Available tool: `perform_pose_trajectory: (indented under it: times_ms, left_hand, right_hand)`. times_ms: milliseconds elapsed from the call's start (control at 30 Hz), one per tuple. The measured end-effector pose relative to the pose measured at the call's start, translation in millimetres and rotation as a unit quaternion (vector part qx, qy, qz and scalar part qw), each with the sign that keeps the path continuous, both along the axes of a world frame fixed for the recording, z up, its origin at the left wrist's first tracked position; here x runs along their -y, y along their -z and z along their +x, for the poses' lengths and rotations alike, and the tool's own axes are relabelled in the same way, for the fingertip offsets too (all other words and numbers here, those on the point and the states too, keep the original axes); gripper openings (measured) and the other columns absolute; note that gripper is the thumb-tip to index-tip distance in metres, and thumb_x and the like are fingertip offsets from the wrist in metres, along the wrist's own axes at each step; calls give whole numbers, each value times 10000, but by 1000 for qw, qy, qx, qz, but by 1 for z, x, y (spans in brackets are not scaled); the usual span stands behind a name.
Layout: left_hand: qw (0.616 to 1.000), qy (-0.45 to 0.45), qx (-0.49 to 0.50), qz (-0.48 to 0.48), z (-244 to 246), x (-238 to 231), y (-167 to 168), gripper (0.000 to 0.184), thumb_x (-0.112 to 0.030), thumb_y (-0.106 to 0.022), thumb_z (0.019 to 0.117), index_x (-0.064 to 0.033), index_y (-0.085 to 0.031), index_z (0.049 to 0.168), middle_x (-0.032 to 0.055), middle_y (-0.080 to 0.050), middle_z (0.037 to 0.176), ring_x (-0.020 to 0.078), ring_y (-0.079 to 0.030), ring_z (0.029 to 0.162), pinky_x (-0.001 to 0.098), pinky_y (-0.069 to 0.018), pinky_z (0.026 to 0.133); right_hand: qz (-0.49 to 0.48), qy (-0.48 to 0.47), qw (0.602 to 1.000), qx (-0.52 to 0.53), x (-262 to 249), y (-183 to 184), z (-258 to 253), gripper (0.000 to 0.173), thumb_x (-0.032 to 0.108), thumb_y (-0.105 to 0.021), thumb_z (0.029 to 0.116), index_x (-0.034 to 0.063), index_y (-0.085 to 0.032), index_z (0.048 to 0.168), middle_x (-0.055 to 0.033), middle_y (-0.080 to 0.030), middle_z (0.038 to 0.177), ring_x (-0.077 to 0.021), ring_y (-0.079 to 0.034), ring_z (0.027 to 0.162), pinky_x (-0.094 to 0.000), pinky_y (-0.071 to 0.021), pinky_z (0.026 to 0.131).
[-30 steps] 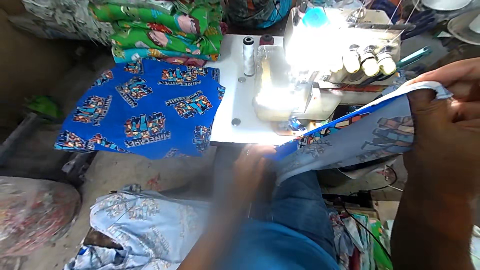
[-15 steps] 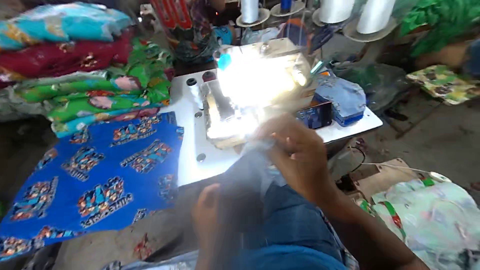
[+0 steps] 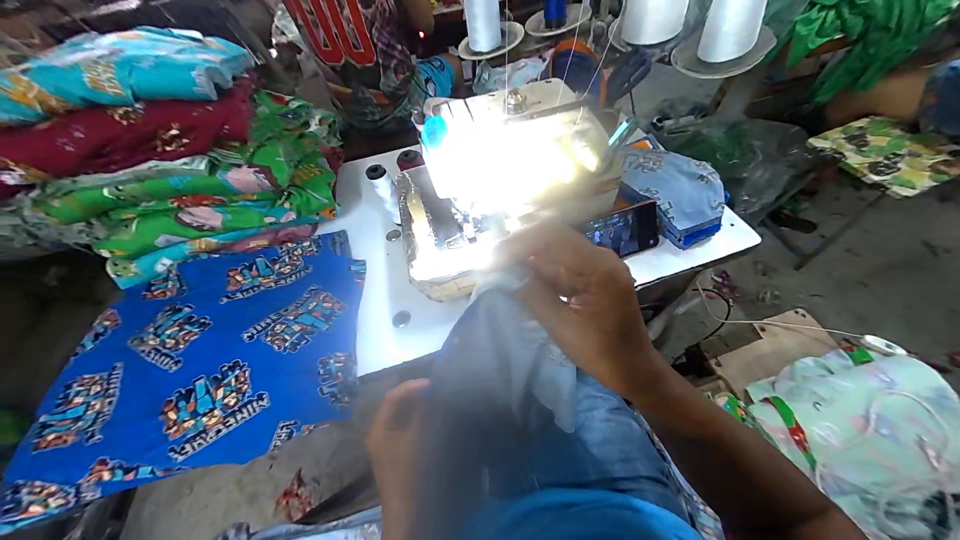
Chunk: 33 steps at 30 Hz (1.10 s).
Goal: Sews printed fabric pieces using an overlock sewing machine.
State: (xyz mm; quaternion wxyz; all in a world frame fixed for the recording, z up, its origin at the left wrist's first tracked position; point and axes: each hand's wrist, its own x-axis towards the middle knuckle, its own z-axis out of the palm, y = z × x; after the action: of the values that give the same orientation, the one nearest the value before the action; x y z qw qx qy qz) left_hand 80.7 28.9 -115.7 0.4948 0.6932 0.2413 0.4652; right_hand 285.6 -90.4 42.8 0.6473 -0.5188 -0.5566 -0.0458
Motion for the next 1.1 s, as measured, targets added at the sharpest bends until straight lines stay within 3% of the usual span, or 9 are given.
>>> perform_pose_trajectory:
  times_ms: [133,300,567,733,833,900,967,1100]
  left_hand:
    - [1000,5,2,6,0,-3,-2,143,-11,-691,911,-48,-707,1048,-103,-723,966,-27,-670,864,156,-564,806]
    - [1000,3,-8,2,1,-6,-1,114,-8,-670,921,-23,-742,1008,-57,-743,984,-5,-688,890,174,-573,831]
    - [997,17,-18,-73,3,-1,2,174,6,-622,931,-60,-782,951,-50,-761,1012,13,-700,931,195,-579,837]
    - [996,48,-7,-73,6,3,0,177,44,-700,858,-59,-730,999,-67,-742,978,5,-683,854,175,-573,783]
    - [996,71,-17,-51,7,4,-1,177,32,-715,860,-55,-699,1013,-54,-735,1016,18,-690,897,187,-578,813]
    - [996,73,-40,-23,11,5,-4,239,19,-694,885,-3,-663,1121,-53,-723,1021,5,-686,919,185,-579,844]
    - [995,73,-66,12,12,3,-5,289,5,-664,923,59,-666,1207,5,-727,1075,9,-683,973,187,-568,894]
    - [991,52,-117,43,16,2,-9,167,-17,-629,934,49,-733,1048,74,-696,1045,2,-653,969,153,-545,861]
  right_hand:
    - [-9,18,1000,-4,3,0,7,134,-63,-608,936,-45,-642,1064,-53,-665,948,19,-598,753,-103,-515,667]
    - [-5,22,1000,-19,0,3,8,138,-68,-610,927,-43,-648,1057,-66,-672,976,-21,-655,881,-148,-557,783]
    - [-5,16,999,-33,-4,6,7,147,-74,-611,927,-46,-642,1067,-69,-679,993,-23,-666,909,-155,-565,804]
    - [-11,9,999,-32,-3,6,9,144,-68,-606,939,-43,-639,1077,-68,-681,994,-26,-668,909,-160,-569,797]
    - [-14,7,999,-33,-1,5,10,149,-68,-592,942,-42,-640,1082,-69,-674,1003,-29,-664,912,-156,-566,788]
    - [-16,9,1000,-24,0,4,12,149,-64,-601,944,-43,-640,1087,-73,-677,1016,-30,-664,915,-154,-564,786]
    - [-21,7,1000,-15,1,4,15,144,-48,-606,955,-46,-646,1093,-71,-677,1032,-29,-662,929,-156,-565,793]
    - [-46,22,998,24,6,4,22,152,-9,-617,967,-33,-647,1114,-36,-685,1052,0,-650,950,-146,-548,811]
